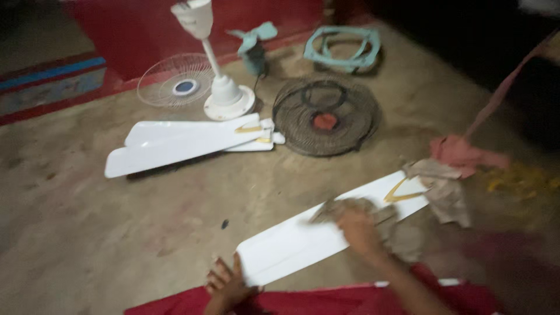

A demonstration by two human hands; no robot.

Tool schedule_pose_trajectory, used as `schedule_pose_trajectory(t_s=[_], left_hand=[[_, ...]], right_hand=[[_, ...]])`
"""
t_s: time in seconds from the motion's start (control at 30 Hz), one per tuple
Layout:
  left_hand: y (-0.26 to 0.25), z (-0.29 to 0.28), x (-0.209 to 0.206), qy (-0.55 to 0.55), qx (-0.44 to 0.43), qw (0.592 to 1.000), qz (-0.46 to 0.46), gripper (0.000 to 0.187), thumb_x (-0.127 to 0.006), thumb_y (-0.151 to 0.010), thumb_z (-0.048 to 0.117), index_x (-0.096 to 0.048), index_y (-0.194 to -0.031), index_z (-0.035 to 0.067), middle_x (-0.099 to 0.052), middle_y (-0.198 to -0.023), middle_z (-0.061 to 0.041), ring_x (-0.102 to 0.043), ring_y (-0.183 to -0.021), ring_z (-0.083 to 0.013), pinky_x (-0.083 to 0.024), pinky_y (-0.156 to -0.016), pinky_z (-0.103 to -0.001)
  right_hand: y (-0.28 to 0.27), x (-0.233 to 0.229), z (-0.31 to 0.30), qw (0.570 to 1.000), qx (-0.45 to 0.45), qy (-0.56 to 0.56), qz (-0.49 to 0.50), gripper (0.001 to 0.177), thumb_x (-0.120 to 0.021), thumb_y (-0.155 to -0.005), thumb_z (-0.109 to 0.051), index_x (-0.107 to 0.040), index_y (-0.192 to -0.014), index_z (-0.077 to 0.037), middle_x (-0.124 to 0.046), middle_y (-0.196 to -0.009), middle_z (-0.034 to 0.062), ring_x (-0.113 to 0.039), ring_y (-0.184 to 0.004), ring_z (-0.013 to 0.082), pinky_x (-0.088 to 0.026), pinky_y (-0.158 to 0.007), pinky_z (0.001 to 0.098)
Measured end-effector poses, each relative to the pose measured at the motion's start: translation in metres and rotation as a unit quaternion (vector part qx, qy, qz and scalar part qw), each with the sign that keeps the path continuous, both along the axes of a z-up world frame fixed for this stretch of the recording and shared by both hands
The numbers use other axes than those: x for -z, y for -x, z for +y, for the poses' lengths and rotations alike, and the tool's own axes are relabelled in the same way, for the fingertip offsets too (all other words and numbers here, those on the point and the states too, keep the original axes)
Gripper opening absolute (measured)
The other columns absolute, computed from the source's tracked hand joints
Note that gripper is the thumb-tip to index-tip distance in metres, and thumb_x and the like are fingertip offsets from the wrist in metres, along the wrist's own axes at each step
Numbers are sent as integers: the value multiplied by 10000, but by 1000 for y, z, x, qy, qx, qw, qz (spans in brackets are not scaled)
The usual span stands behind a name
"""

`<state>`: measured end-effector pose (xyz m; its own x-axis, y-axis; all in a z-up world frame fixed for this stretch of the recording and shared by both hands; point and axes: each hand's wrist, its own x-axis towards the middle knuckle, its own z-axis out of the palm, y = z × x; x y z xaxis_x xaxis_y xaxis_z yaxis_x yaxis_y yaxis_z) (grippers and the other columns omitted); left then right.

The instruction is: The person sits on the floor and wipes a white ceiling fan blade with a cloth. They hold the blade steady with one hand and scrub its surface with the other, repeatedly moving the cloth along the blade's length.

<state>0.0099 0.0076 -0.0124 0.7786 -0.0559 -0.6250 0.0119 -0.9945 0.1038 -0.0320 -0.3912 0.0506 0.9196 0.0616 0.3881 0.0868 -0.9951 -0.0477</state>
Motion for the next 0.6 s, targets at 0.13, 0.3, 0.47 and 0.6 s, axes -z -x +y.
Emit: schedule_pose_trajectory(t_s=[0.13, 0.3, 0.47, 0.6], left_hand=[[2, -12, -2, 25, -14, 999, 45, 1405, -755, -768, 775, 273, -1605, 311, 470, -1571, -343, 290, -1422, -686, 17, -1166, -735], [-3, 0, 10, 10, 0, 999, 33, 1239, -689, -795, 787, 130, -1597, 317, 440, -1594, -328, 283, -1425, -680, 37, -1160, -746], [-8, 2, 17, -17, 47, 994, 101, 1046, -603, -799, 857, -161, -1602, 353, 345, -1625, -343, 293, -1419, -730, 54, -1154, -757], [-5, -1, -2, 37, -17, 998, 49, 1424, -774, -723, 776, 269, -1601, 364, 496, -1544, -318, 327, -1396, -676, 49, -1153, -747]], right_hand=[[-24, 17, 31, 944, 283, -136, -97, 350, -627, -876, -226, -711, -1102, 28, -657, -1110, 273, -586, -1014, 415, -454, -852, 564], [-4, 50, 229, 991, 50, -89, -88, 375, -592, -783, -103, -708, -1131, -25, -673, -1133, 199, -600, -1101, 355, -389, -1111, 579], [0, 66, 186, 953, -255, -161, 4, 378, -649, -804, -246, -781, -1131, -111, -639, -1309, 170, -566, -1300, 363, -404, -1090, 489], [-41, 46, 9, 974, -93, -202, 34, 265, -621, -815, -85, -778, -1028, -92, -708, -1170, 131, -663, -1118, 272, -502, -985, 419]])
